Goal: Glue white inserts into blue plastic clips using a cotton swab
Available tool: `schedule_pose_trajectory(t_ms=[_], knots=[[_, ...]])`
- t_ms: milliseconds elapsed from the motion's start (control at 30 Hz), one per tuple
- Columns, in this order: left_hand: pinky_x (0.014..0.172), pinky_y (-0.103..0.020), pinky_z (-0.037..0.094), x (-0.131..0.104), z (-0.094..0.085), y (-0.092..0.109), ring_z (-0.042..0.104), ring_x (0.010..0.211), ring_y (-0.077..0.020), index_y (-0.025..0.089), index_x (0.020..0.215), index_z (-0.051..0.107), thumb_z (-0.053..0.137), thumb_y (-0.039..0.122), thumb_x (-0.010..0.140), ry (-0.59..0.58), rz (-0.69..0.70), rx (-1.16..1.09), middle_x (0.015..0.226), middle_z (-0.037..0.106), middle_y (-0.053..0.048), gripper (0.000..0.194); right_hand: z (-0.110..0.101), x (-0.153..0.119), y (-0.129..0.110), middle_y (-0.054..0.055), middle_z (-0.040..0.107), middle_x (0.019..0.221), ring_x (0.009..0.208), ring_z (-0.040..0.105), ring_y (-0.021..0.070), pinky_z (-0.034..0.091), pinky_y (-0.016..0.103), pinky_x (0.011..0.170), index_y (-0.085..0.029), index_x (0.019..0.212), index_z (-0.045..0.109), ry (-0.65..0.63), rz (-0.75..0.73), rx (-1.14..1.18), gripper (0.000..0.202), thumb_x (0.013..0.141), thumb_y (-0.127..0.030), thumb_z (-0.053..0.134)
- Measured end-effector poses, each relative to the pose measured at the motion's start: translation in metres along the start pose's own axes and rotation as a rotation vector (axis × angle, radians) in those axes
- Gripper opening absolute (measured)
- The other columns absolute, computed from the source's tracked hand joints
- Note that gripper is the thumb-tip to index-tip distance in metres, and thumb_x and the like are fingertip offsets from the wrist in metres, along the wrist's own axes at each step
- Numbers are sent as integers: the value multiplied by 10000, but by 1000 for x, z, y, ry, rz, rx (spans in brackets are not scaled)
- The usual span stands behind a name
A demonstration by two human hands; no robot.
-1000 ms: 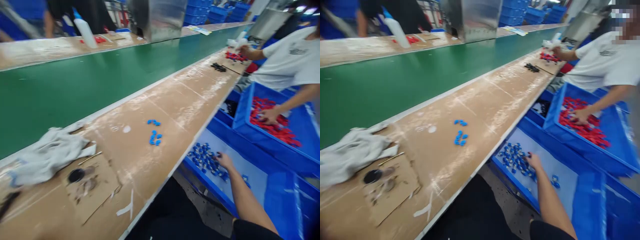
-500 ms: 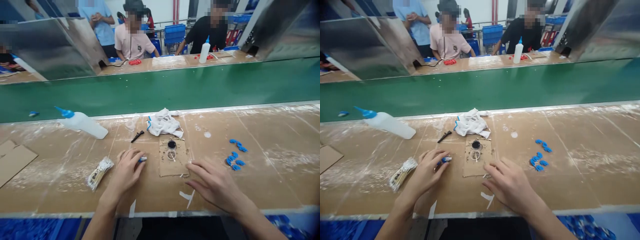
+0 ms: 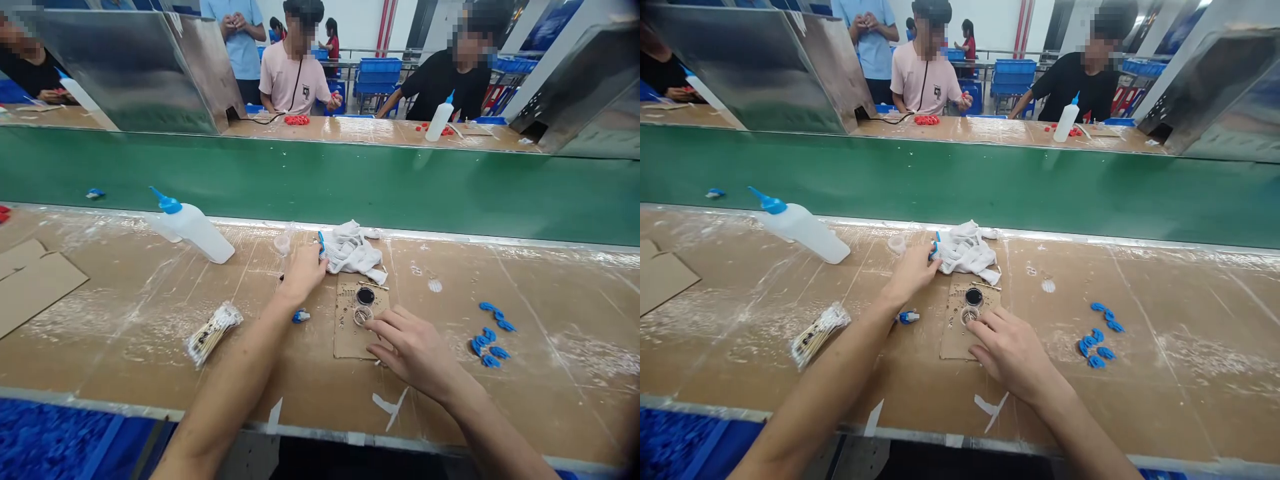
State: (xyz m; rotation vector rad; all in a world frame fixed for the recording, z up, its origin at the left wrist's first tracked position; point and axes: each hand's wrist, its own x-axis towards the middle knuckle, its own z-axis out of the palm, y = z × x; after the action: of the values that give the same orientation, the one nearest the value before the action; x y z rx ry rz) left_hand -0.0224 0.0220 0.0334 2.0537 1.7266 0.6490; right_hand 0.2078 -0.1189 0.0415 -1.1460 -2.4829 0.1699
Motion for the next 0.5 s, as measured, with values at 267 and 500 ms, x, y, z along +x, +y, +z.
schedule_pose_trajectory(t_ms=[267, 500], knots=[[808, -393, 564, -14, -5, -7, 685, 834, -232, 180, 917, 650, 613, 215, 903, 133, -49, -418, 1061, 674, -110, 53, 4, 9, 10, 42, 678, 821, 749, 594, 201, 464, 313, 662, -180, 935, 677, 99, -23, 6, 187, 1053, -154, 533], [688, -287, 593, -32, 6, -14, 662, 774, -166, 198, 893, 550, 691, 370, 846, 169, -163, -879, 894, 651, -36, 227, -3, 13, 19, 19, 695, 823, 731, 643, 168, 484, 285, 653, -203, 971, 662, 148, 46, 141, 124, 1035, -155, 567]])
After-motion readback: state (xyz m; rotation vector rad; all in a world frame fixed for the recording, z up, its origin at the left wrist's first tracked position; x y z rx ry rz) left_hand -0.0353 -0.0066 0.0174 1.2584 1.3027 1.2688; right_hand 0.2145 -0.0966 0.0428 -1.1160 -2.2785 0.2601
